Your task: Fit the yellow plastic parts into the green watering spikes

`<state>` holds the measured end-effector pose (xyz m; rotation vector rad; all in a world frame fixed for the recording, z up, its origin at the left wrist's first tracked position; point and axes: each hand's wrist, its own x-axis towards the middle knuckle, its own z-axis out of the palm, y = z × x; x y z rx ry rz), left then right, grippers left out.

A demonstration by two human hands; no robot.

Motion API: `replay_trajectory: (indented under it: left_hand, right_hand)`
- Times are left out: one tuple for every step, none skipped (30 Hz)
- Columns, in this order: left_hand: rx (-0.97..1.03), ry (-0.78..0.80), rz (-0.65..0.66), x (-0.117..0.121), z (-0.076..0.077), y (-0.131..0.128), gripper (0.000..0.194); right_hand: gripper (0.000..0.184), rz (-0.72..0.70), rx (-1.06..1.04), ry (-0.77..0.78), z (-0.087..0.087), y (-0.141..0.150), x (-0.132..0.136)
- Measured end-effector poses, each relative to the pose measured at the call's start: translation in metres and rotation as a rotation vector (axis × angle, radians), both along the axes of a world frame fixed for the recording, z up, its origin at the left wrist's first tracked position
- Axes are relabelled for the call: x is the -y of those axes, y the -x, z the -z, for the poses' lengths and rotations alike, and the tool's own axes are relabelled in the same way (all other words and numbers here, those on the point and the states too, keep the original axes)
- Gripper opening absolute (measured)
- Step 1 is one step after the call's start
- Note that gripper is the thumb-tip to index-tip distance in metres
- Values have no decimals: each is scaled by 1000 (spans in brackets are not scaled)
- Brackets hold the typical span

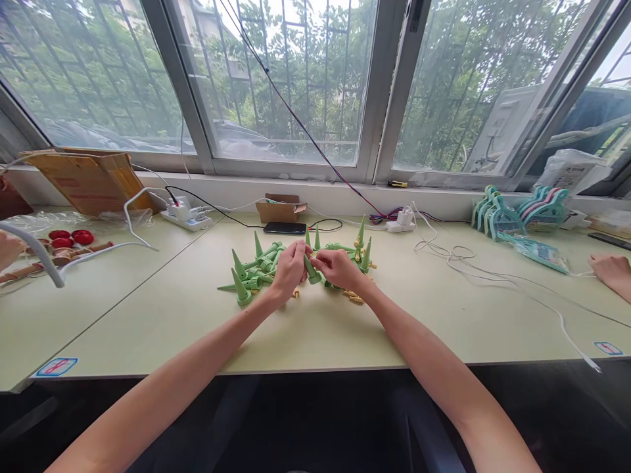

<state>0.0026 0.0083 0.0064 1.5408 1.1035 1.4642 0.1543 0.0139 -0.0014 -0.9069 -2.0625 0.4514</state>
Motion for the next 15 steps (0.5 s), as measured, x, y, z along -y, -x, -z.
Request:
replay_trajectory:
  left_hand:
    - [1, 3, 2, 0, 0, 0, 37]
    - [2, 6, 3, 1, 0, 0, 38]
    - [2, 8, 3, 1, -1, 0, 38]
    - [-1, 10, 2, 1, -1, 0, 39]
    - [-7, 10, 1, 2, -1, 0, 38]
    - [-15, 6, 2, 2, -1, 0, 37]
    - [-22, 0, 7, 2, -1, 0, 35]
    - [-27, -6, 12, 2, -1, 0, 33]
    - [-30, -12, 17, 3, -1, 0, 32]
    - [-29, -17, 20, 3, -1, 0, 31]
    - [-27, -19, 19, 3, -1, 0, 31]
    - [-23, -19, 17, 3, 0, 0, 31]
    - [-20, -18, 16, 3, 0, 0, 31]
    - [-16, -16, 17, 3, 0, 0, 31]
    - [-11, -14, 18, 3, 0, 0, 31]
  right_hand:
    - [37, -2, 0, -4, 0, 0, 0]
    - [37, -3, -1, -7, 0, 0, 0]
    - [37, -5, -1, -9, 0, 0, 0]
    - [38, -5, -2, -10, -1, 0, 1]
    - [38, -4, -3, -10, -1, 0, 1]
    - [38, -5, -3, -8, -1, 1, 2]
    - [39, -5, -4, -5, -2, 1, 2]
    - [39, -5, -3, 0, -2, 1, 2]
    - [39, -7, -1, 5, -3, 1, 3]
    - [39, -8, 0, 9, -3, 1, 3]
    - [39, -8, 0, 10, -3, 1, 3]
    - [39, -7, 0, 10, -2, 1, 2]
    - [38, -6, 0, 9, -2, 1, 2]
    - [38, -6, 0, 8, -2, 1, 2]
    - [38, -5, -1, 8, -1, 1, 1]
